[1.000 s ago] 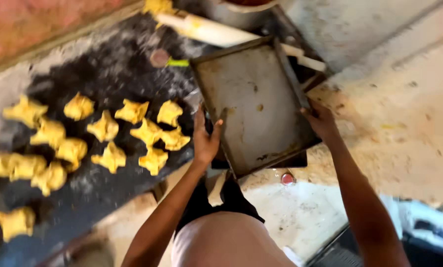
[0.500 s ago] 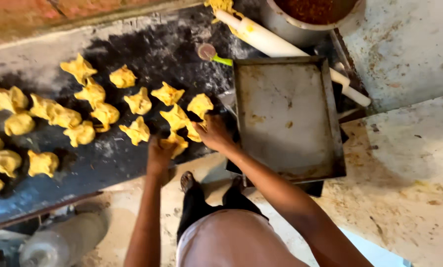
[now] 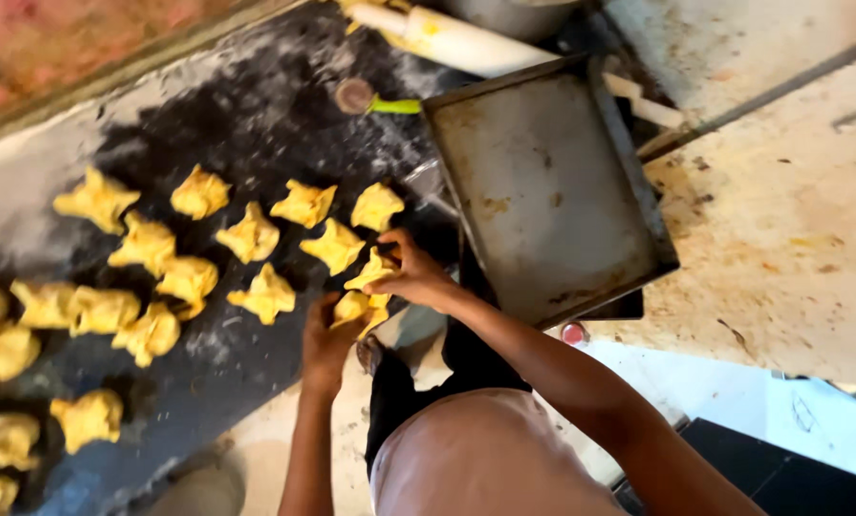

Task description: The person assembles samosas by placing a filling onto square dough sheets, folding them into triangular shapes, and sealing the edges. They then transfer the finished samosas onto metal baking trays. A child briefly appears in the frame and interacts with the person.

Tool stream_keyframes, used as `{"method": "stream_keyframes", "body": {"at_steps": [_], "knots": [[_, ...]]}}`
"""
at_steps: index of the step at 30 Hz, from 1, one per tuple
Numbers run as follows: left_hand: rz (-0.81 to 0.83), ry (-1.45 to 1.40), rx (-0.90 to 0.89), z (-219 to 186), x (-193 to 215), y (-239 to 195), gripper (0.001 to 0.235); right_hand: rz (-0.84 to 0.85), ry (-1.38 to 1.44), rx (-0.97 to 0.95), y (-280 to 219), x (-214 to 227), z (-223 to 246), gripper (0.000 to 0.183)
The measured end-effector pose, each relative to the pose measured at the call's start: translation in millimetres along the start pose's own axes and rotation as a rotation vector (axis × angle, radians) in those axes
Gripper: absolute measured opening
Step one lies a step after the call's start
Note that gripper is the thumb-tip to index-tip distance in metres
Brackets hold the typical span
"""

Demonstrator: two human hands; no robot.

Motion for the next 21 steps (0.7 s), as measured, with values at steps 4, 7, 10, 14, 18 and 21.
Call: {"method": "stream_keyframes", "body": {"at_steps": [4,7,10,14,18,21], "knots": [[0.138,-0.248,0.262,-34,-15,-1,0.056,0.101,0.431,0.083,-11,79,54,0.07],[0.178,0.084,0.102,-98,-56,25,0.07,-0.027,0.586,0.057,19,178,56,0.057],[0.391,0.137,-0.074,-158,-145,49,0.065,-0.176,0.526,0.014,60,250,41,0.045],[0.445,0.454,-0.25,-194,-240,97,0.073,-0.293,0.341,-0.012,99,294,16,0.047],[0.357,0.905,-0.372,-177,-279,135,0.077,-0.306,0.26,0.132,128,298,-2,0.051],[0.277,0.961,-0.447,-167,-282,148,0.065,-0.335,0.201,0.192,131,300,-14,0.055]]}}
Point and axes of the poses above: each hand's wrist, its own y-axis towards the middle knuckle, its own x-axis out of the back of the hand, z = x × y, the point moved 9 cm from there along y, towards the middle knuckle, and after that the axes turned 9 degrees about -z, right-handed, at the moved point
